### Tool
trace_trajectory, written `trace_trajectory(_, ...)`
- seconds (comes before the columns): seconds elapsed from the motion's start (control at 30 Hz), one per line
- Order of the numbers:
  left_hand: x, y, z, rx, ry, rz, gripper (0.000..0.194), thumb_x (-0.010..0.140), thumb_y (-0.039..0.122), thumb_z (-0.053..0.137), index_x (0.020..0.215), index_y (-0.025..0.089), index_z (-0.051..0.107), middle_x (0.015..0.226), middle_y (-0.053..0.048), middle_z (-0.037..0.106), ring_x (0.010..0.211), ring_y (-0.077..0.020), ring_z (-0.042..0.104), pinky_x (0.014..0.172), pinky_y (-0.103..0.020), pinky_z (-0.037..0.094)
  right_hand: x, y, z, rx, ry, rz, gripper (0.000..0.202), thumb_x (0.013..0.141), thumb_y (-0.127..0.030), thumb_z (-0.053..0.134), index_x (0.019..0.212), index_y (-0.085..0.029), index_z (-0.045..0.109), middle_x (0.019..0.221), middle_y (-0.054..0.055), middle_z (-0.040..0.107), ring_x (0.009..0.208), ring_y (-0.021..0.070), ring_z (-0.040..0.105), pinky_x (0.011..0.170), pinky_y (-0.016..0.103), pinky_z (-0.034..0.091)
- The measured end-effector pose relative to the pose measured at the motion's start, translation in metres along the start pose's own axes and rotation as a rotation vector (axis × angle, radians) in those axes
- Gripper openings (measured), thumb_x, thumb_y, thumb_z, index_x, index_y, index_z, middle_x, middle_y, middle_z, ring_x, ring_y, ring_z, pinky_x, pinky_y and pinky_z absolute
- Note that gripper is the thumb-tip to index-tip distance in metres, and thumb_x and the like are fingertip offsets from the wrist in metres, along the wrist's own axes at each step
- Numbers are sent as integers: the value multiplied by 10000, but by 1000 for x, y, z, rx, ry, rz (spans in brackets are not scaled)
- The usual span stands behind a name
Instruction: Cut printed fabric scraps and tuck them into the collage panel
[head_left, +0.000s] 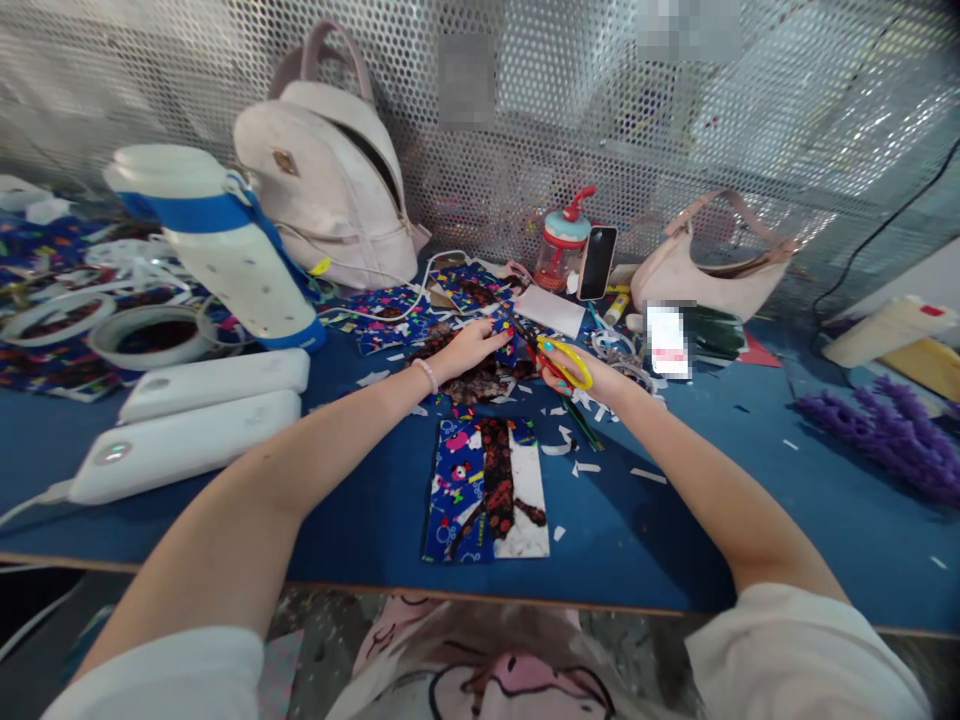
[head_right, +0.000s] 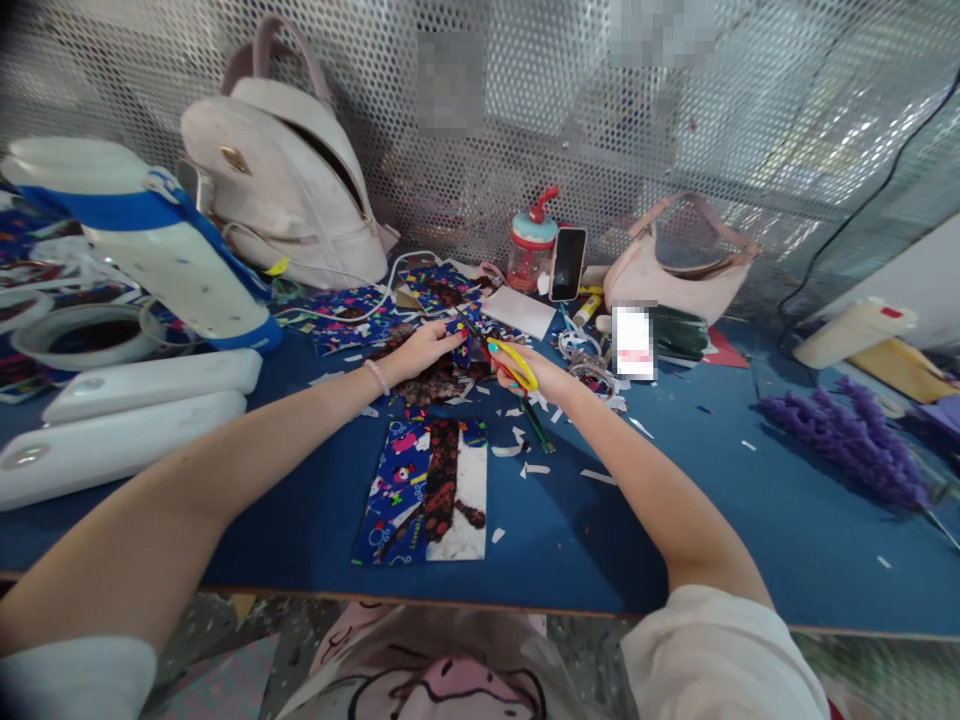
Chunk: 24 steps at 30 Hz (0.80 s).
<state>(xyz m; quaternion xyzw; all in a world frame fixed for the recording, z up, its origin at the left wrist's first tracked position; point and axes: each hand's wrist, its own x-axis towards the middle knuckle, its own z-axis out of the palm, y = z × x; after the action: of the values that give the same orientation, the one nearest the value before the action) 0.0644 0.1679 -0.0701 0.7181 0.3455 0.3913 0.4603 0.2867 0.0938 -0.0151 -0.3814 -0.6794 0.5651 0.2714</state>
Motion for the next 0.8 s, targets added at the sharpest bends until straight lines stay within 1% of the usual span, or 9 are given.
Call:
trace_trajectory(0.13,1,0,-1,50,-68,1,349,981,412,623,1204,143,625,1174,-73,662,1017,-210,668,879,-405,596,-2,-3,2,5,10,7,601,772,-806,611,725,-223,474,416,-81,409,345,79,332,342,210,273)
trace_trajectory(0.23,0,1,-1,76,-105,18,341,982,418,620,1180,140,632,1145,-67,669,994,-203,671,867,-396,595,-4,-6,2,-5,21,9,580,796,-778,611,698,-225,465,384,-76,408,323,74,299,321,204,237)
trace_trajectory(0.3,-1,3,-1,89,-123,33,329,984,425,616,1138,135,641,1089,-56,676,945,-187,673,836,-374,595,-5,-8,2,-15,23,11,569,809,-757,618,683,-225,461,359,-79,391,309,68,277,313,198,223)
trace_trajectory(0.4,-2,9,-1,96,-137,62,337,977,462,613,1002,128,654,931,-22,672,818,-150,652,765,-326,574,-6,-10,1,-23,20,15,570,806,-754,626,676,-226,456,341,-88,365,292,62,257,304,195,220)
trace_trajectory(0.5,-3,15,0,81,-137,95,445,922,580,625,854,141,644,790,5,642,714,-126,581,733,-287,526,-7,-11,1,-26,22,12,576,801,-760,627,679,-223,458,345,-90,363,293,60,265,302,187,217)
trace_trajectory(0.6,-4,21,1,67,-135,114,540,826,699,642,781,161,620,730,14,618,680,-126,518,709,-267,486,-8,-11,0,-24,27,8,574,800,-754,635,682,-215,473,352,-92,362,300,57,271,302,178,213)
trace_trajectory(0.7,-5,23,2,63,-140,117,561,781,730,650,750,173,591,685,22,574,644,-124,475,668,-265,455,-10,-12,-1,-22,22,11,561,805,-736,642,690,-214,475,359,-95,358,304,56,269,299,175,211)
trace_trajectory(0.8,-5,23,2,68,-144,118,538,782,709,658,725,180,574,659,26,542,627,-126,461,649,-268,442,-10,-13,-2,-24,15,20,545,813,-717,646,689,-220,459,359,-90,366,307,60,278,299,176,209)
